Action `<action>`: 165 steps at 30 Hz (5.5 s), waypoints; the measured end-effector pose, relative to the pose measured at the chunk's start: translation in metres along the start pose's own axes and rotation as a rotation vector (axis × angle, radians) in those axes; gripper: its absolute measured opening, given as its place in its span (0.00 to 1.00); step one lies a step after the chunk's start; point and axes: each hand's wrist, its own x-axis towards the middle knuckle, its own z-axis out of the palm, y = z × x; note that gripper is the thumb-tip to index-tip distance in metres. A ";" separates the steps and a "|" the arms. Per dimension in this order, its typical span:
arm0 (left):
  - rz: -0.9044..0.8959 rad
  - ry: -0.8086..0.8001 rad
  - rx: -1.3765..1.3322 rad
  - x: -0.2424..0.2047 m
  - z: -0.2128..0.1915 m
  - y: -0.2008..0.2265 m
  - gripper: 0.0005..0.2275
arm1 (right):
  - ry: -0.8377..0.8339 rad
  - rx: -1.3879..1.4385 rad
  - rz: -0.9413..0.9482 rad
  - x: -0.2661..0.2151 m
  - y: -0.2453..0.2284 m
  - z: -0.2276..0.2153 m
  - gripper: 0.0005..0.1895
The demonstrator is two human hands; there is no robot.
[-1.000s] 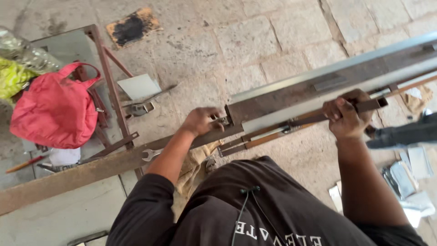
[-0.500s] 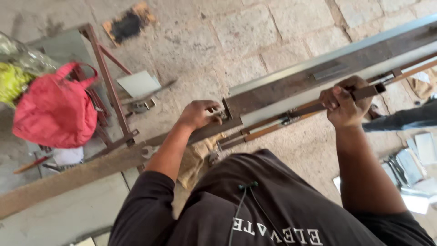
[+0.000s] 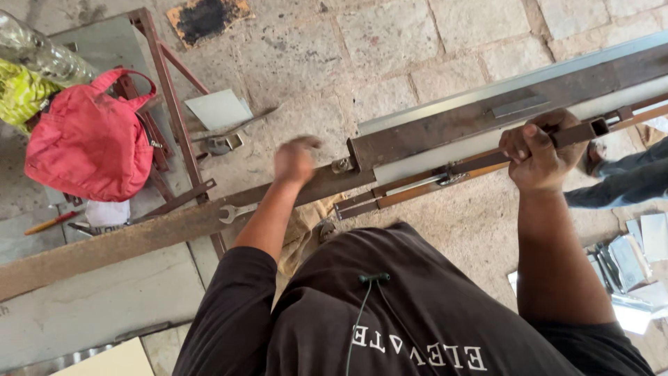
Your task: The person operates a manual metal bending machine to shape long metal bars. They use a wrench to tighten the machine's clamping mechanism and a long metal bar as a lever to bend the workpiece. A coworker assists by holding the metal bar steady during the bending process.
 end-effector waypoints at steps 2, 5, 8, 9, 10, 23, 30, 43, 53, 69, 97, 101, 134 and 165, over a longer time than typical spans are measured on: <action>-0.505 0.275 -0.020 0.005 -0.010 -0.019 0.05 | -0.006 0.008 -0.002 -0.003 0.003 -0.007 0.06; -0.485 0.259 0.013 -0.018 -0.059 -0.041 0.08 | -0.077 -0.032 -0.110 0.004 0.013 -0.015 0.05; -0.205 0.041 0.136 -0.063 -0.103 -0.042 0.10 | -0.108 -0.090 -0.167 0.007 0.017 -0.021 0.06; -0.077 -0.028 0.155 -0.078 -0.115 -0.041 0.14 | -0.110 -0.085 -0.152 0.007 0.015 -0.023 0.06; 0.052 -0.100 0.169 -0.091 -0.124 -0.039 0.19 | -0.111 -0.083 -0.136 0.004 0.015 -0.024 0.07; -0.182 -0.297 0.275 -0.112 -0.110 -0.038 0.29 | 0.045 0.015 -0.007 -0.009 0.006 -0.012 0.06; 0.009 0.048 0.307 -0.116 -0.092 0.014 0.21 | 0.127 -0.285 -0.071 -0.039 0.050 -0.041 0.09; 0.097 0.088 0.125 -0.098 -0.015 0.155 0.16 | 0.022 -1.232 -0.358 -0.117 0.165 -0.082 0.42; -0.321 0.091 0.457 -0.159 -0.107 0.120 0.15 | 0.171 -1.276 -0.436 -0.078 0.219 -0.072 0.43; -0.373 -0.223 0.483 -0.123 -0.115 0.043 0.20 | -0.009 -1.216 -0.577 -0.072 0.203 -0.079 0.39; -0.496 -0.053 0.354 -0.121 -0.059 0.095 0.13 | -0.666 -1.349 -0.339 -0.034 0.160 -0.102 0.58; -0.653 -0.202 0.292 -0.091 -0.049 0.123 0.14 | -0.655 -1.416 -0.378 -0.039 0.164 -0.107 0.55; -0.968 1.276 -1.400 -0.068 -0.006 0.158 0.14 | -0.723 -1.453 -0.228 -0.031 0.152 -0.098 0.54; -0.901 1.123 -1.177 0.012 -0.041 0.088 0.06 | -0.709 -1.422 -0.341 -0.031 0.159 -0.099 0.51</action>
